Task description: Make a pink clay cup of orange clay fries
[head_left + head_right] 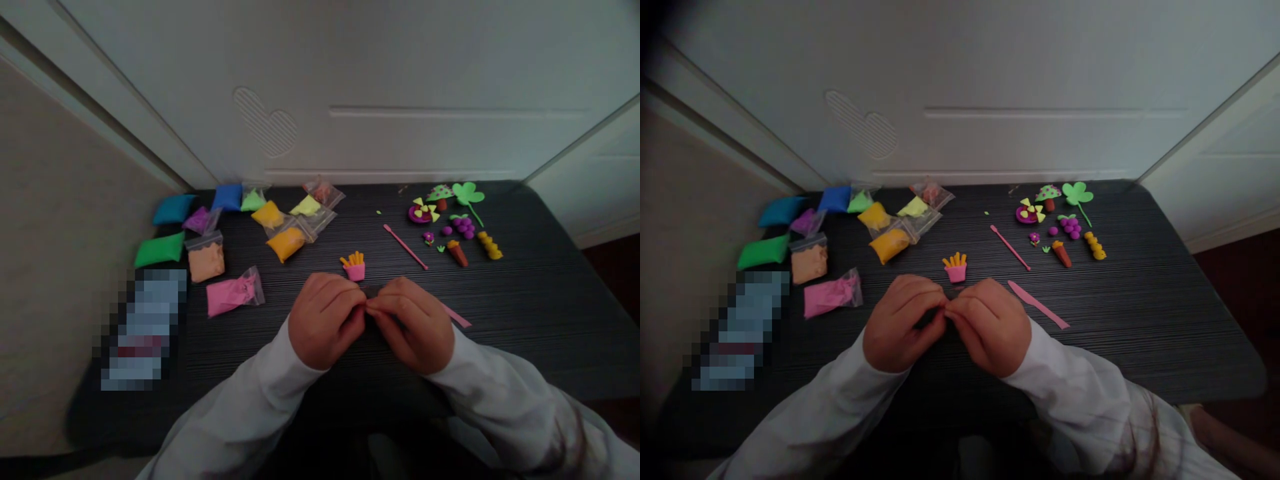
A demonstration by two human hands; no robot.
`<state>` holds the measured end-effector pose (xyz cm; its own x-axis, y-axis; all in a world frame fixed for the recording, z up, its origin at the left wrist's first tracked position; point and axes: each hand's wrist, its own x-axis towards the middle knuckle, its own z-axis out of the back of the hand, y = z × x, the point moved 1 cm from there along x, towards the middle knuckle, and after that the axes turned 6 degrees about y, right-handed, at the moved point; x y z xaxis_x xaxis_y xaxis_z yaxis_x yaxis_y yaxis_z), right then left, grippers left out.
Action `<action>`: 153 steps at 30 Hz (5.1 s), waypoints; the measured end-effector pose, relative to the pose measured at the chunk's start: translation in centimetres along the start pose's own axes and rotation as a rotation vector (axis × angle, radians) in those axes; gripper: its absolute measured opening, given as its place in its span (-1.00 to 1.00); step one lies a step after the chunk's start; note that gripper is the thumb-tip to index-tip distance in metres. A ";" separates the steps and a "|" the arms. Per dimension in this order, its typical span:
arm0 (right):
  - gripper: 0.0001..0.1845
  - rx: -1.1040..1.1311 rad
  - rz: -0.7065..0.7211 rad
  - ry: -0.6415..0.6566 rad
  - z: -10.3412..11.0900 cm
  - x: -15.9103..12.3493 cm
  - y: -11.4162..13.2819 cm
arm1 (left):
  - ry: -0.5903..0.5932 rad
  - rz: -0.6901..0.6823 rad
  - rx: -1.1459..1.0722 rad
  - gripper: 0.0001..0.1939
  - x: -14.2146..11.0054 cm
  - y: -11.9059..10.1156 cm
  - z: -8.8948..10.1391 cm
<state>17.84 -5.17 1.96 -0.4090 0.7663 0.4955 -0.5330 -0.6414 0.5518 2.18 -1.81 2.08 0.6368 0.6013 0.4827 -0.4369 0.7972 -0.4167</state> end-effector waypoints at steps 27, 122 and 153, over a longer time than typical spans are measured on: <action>-0.73 0.002 0.043 -0.036 -0.2 -0.6 -0.6 | -0.032 0.019 -0.017 -0.92 -0.6 0.3 -0.6; -0.98 0.103 -0.322 0.370 -2.9 -0.7 -3.2 | -0.072 0.722 0.666 -0.41 -7.7 9.3 2.3; -0.59 -0.096 -0.283 0.166 -2.9 -1.1 -2.6 | -0.260 0.657 0.598 -0.57 -6.1 7.7 1.6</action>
<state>17.53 -4.22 -1.99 -0.3456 0.9143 0.2112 -0.7067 -0.4016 0.5825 -6.07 0.78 -2.88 0.0142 0.8783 0.4779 -0.9610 0.1439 -0.2361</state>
